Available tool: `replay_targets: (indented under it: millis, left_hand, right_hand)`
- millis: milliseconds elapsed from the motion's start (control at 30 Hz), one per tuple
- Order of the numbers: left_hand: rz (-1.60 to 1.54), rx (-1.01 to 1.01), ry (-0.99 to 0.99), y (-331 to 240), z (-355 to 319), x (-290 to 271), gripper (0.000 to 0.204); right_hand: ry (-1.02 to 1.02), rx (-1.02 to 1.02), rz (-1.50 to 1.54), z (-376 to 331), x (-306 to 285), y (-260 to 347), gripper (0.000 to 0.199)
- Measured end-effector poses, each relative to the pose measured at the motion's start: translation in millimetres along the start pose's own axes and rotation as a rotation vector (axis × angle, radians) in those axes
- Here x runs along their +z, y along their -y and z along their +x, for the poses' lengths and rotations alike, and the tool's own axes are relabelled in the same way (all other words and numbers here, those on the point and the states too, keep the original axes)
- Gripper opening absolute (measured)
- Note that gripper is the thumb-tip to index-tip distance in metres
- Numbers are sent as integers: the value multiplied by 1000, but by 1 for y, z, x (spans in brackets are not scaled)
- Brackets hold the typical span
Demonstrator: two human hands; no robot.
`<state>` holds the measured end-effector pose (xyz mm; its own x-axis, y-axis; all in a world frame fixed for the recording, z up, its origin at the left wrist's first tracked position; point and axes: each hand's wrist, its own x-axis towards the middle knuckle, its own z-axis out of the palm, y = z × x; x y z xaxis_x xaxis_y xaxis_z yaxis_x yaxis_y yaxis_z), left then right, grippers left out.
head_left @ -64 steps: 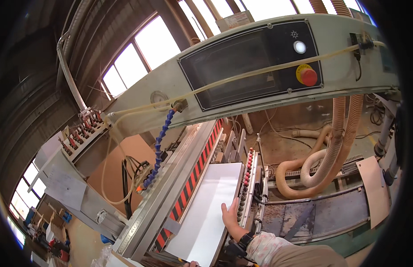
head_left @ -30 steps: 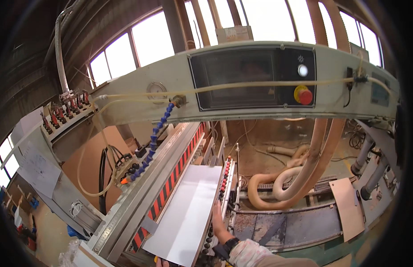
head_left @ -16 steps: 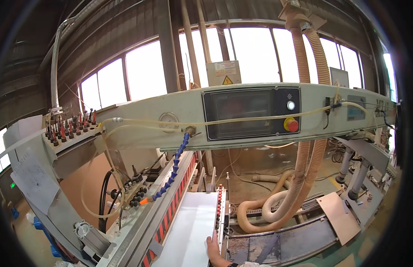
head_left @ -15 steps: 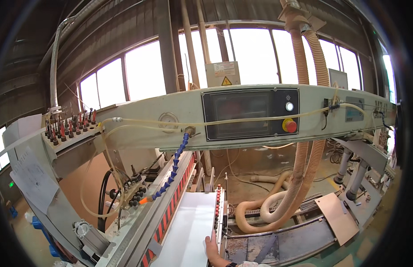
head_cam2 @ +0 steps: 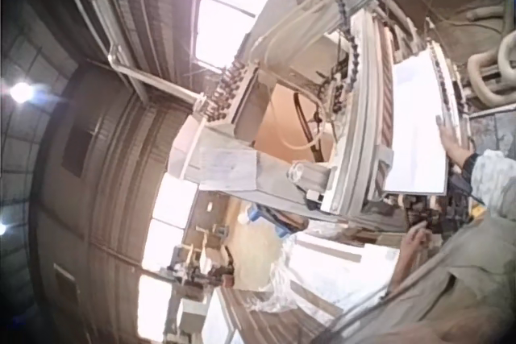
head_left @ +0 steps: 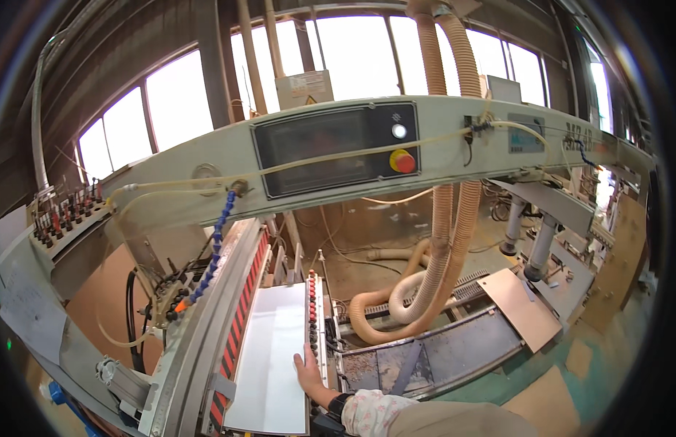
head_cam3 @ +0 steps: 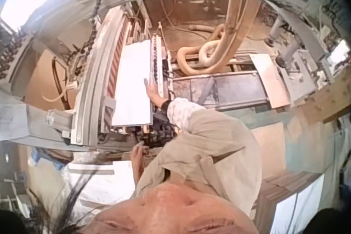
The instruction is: The person repeatedly picks up white rectangular panels from a stack and feeds them into a machine with rollers. The person aligns the panels by hand and guides them through the machine before stacking the processed panels on a nearby pile. The task involves continuous handling of the panels in a repetitive loop.
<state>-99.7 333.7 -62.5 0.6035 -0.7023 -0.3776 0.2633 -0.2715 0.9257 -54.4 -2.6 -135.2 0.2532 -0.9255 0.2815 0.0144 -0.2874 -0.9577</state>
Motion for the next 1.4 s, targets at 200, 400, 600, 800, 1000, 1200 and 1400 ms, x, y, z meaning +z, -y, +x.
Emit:
replay_targets:
  millis: [200,400,600,800,1000,1200,1400]
  left_hand:
    - [-208,-20,58,4,-34,14,22]
    - [-227,37,-83,-13,-36,57,21]
    - [-105,49,-121,-27,-22,99,28]
    - [348,128,-108,-47,31,122,41]
    - [1051,633,-283,-105,137,151,40]
    - [1288,883,-471,-68,213,148,44]
    - [1340,833,-490,-70,207,155,42]
  right_hand:
    - [17,7,-71,1,-2,-13,69]
    - [180,50,64,12,-37,-15,66]
    - [324,468,215,60,-171,-75,47]
    - [273,793,321,65,-281,-117,31]
    - [314,952,374,67,-298,-132,29]
    - [430,972,432,71,-293,-136,29]
    - [399,1040,443,63,-301,-154,29]
